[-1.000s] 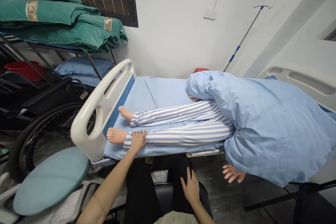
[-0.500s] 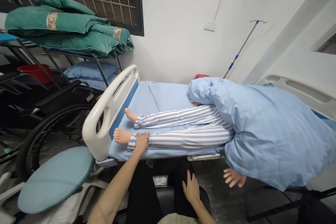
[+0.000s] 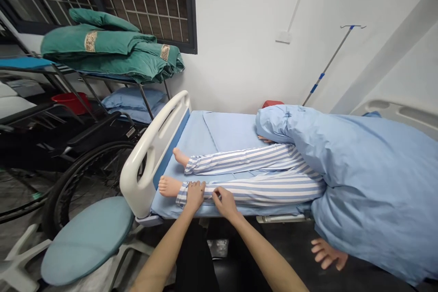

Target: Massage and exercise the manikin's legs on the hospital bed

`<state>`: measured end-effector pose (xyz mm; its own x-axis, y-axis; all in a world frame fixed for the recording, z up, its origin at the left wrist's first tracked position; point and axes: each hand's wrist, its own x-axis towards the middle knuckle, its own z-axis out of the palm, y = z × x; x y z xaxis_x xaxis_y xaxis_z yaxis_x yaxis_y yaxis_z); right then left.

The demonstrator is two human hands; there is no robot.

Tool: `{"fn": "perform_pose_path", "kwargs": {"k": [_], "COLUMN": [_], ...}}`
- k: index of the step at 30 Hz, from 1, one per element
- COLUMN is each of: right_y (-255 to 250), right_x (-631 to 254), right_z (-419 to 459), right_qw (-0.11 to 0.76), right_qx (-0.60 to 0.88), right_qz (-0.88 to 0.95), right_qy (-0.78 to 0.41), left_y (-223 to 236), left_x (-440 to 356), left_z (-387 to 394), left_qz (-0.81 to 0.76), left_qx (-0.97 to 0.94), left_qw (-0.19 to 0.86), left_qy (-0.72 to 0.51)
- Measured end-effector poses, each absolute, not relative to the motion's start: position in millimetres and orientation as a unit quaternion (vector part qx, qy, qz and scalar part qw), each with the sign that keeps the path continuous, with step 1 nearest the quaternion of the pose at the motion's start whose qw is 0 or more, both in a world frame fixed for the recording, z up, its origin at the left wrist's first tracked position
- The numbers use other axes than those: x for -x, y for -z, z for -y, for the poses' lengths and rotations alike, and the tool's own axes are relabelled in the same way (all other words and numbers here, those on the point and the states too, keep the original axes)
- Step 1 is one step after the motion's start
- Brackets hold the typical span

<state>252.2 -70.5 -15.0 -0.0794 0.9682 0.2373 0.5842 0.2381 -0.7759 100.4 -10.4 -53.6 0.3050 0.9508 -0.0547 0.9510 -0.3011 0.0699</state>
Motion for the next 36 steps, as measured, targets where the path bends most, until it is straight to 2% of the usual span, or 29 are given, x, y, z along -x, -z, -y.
{"fn": "perform_pose_path", "kwargs": {"k": [3,7,9,12,15,21,24,30,36], "right_y": [13.9,24.5,31.7,36.5,28.4,6.1,18.5,45.0,24.5], "right_x": [-235.9,-228.9,-229.5,-233.5,-239.5,-243.4,-240.3,-238.4,-279.3], "right_z": [21.2,-39.7,-63.5,-88.9,-107.5,-153.7,-178.0,-198.4,-199.3], "right_qw": [0.406,0.402,0.394,0.393,0.395,0.387,0.372,0.379,0.395], "right_qx": [0.566,0.568,0.569,0.579,0.591,0.587,0.6,0.632,0.606], "right_qz": [0.658,0.619,0.611,0.616,0.64,0.688,0.684,0.621,0.654], "right_qy": [-0.285,-0.365,-0.385,-0.363,-0.291,-0.183,-0.183,-0.267,-0.22], "left_y": [47.3,25.5,13.3,4.6,12.7,52.4,55.7,45.2,48.4], "left_x": [-94.1,-87.1,-93.4,-117.6,-143.1,-137.4,-124.2,-139.1,-164.9], "left_z": [3.2,-31.2,-57.9,-102.7,-146.3,-200.0,-203.3,-196.9,-191.4], "left_qz": [-0.576,-0.561,-0.57,-0.575,-0.585,-0.655,-0.677,-0.644,-0.666], "left_qx": [-0.806,-0.709,-0.631,-0.572,-0.557,-0.605,-0.589,-0.545,-0.596], "left_qw": [0.128,0.285,0.312,0.328,0.34,0.281,0.264,0.287,0.233], "left_qy": [-0.046,-0.319,-0.424,-0.485,-0.482,-0.355,-0.352,-0.454,-0.383]}}
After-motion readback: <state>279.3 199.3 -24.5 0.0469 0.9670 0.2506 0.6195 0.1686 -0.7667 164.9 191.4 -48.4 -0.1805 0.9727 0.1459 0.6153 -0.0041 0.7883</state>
